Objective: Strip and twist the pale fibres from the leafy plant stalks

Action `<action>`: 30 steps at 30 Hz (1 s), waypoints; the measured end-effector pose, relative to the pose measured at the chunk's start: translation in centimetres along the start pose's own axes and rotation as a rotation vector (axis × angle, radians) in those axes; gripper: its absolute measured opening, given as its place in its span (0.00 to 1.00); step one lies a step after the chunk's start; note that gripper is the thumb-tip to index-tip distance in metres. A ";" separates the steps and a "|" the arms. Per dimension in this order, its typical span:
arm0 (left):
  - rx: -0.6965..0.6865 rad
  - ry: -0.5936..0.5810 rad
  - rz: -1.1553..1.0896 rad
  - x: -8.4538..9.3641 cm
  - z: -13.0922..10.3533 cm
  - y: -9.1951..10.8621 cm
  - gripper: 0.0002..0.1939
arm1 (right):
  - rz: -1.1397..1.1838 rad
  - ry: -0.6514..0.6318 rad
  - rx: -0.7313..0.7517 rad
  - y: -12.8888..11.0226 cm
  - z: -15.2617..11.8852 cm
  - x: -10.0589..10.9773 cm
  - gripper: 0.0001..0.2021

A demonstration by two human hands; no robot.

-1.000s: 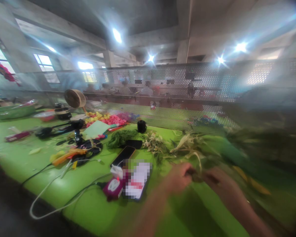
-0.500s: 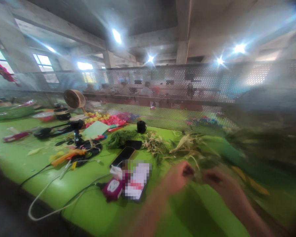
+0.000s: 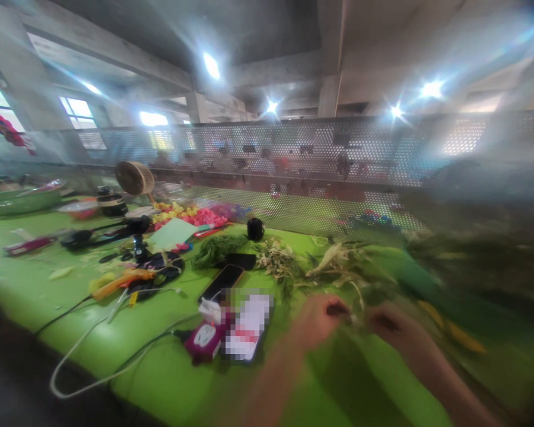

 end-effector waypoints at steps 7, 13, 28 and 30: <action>0.053 -0.037 0.026 -0.6 -0.1 -0.2 0.09 | -0.095 0.103 0.041 -0.4 -0.1 -0.4 0.08; 0.113 -0.069 -0.061 -0.8 -0.1 0.1 0.12 | -0.210 0.173 0.065 -0.4 -0.4 -0.4 0.08; 0.058 -0.047 -0.051 -0.9 0.0 -1.1 0.12 | -0.272 0.185 0.066 -1.2 -1.0 -0.6 0.11; 0.062 -0.046 -0.054 -0.9 0.0 -1.2 0.12 | -0.279 0.172 0.066 -1.1 -1.1 -0.8 0.11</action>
Point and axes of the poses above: each hand's wrist, its own z-axis towards the middle knuckle, its own x-axis out of the back of the hand, y = z × x, the point moved 2 cm from there along z, towards the middle knuckle, and after that the axes turned 4 degrees about x, right-handed, at the moved point
